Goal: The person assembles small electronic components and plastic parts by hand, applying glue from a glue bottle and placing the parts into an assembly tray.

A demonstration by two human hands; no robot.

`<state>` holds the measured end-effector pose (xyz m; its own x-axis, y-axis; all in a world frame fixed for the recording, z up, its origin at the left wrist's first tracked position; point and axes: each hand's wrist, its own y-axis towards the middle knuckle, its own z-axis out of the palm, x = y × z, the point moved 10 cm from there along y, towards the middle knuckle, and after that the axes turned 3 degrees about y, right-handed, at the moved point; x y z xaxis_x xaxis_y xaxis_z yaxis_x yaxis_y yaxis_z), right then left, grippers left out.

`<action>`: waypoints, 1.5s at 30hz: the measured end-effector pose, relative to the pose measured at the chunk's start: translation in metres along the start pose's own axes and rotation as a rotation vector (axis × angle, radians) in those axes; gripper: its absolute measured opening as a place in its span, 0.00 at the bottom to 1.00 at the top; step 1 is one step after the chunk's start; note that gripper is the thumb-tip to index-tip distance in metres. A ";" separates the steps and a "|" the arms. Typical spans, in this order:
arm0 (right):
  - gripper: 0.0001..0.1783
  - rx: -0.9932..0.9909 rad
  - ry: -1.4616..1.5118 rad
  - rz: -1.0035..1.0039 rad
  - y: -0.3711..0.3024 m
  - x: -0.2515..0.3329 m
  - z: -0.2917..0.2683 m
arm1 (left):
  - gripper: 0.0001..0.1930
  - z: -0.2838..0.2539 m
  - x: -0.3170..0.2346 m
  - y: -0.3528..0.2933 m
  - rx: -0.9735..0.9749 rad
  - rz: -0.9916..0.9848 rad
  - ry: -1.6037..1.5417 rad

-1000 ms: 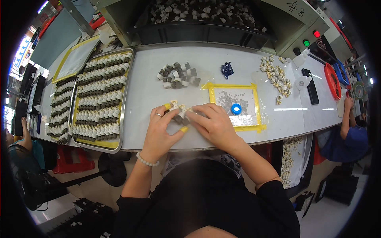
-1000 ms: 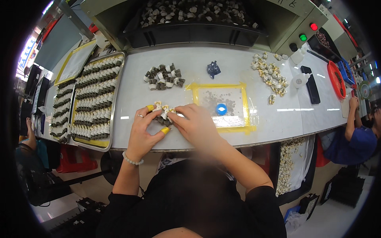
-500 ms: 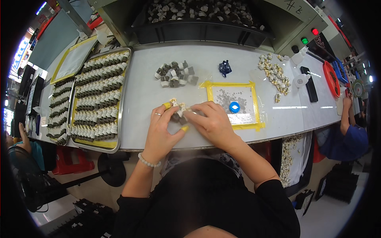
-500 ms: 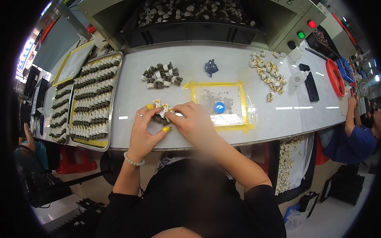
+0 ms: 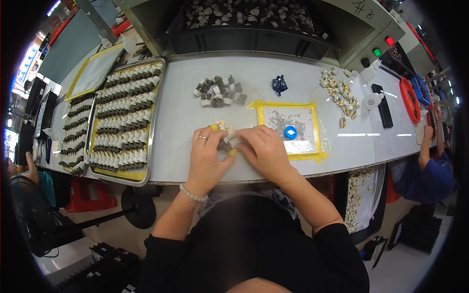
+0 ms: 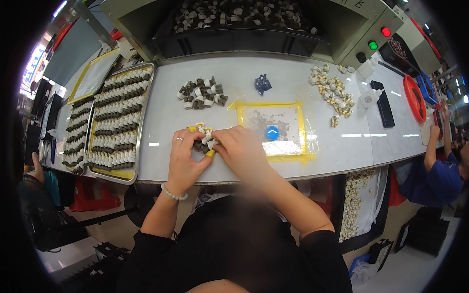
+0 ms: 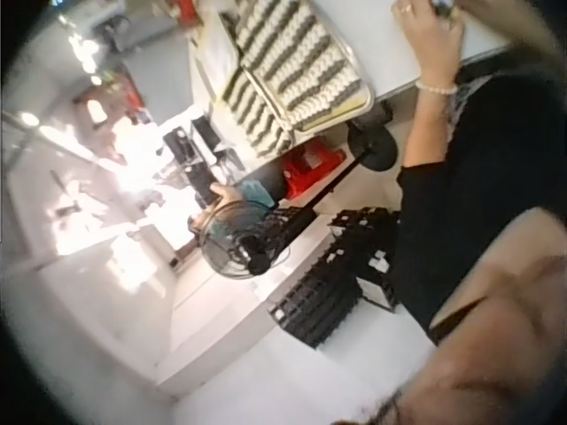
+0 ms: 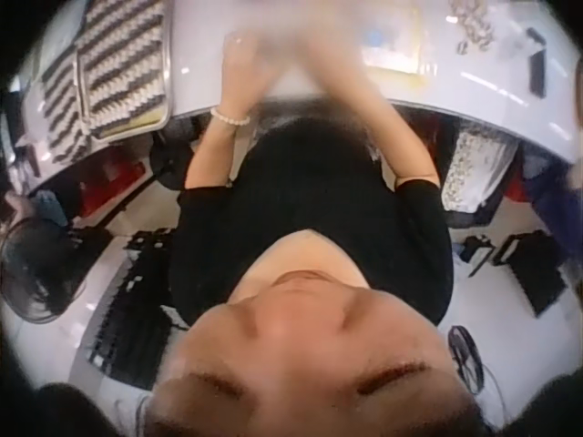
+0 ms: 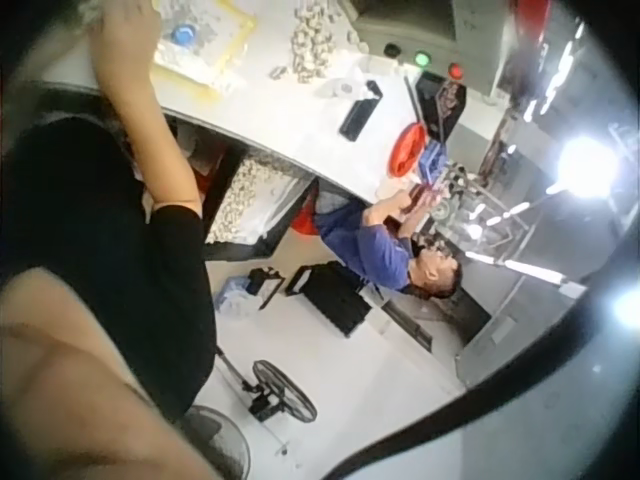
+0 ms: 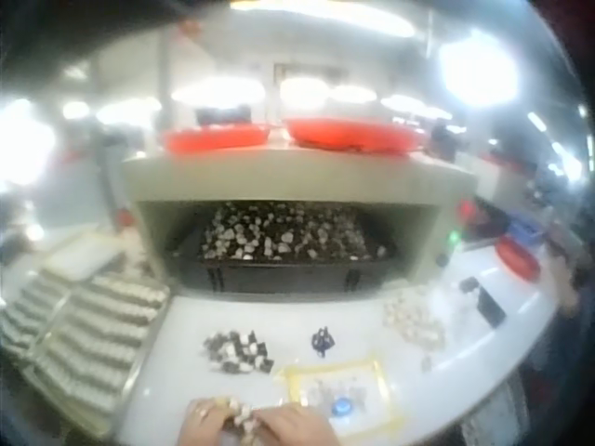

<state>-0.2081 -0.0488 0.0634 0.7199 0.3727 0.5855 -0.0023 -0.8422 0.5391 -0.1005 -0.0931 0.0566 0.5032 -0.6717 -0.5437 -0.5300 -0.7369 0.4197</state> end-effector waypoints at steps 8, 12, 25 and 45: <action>0.25 0.085 0.026 0.122 -0.008 -0.013 0.000 | 0.24 -0.053 0.002 -0.019 -0.107 -0.037 -0.030; 0.25 0.103 0.088 0.114 -0.008 -0.011 0.000 | 0.25 -0.139 0.026 -0.060 -0.234 -0.193 0.219; 0.24 0.103 0.092 0.118 -0.010 -0.008 0.002 | 0.19 -0.172 0.083 -0.093 -0.045 -0.530 0.513; 0.22 0.104 0.043 0.100 -0.008 -0.007 -0.002 | 0.31 -0.170 0.083 -0.094 -0.045 -0.530 0.575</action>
<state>-0.2144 -0.0432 0.0564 0.6892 0.2991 0.6599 0.0009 -0.9112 0.4120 0.1068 -0.0931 0.0953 0.9624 -0.1544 -0.2236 -0.0979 -0.9646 0.2447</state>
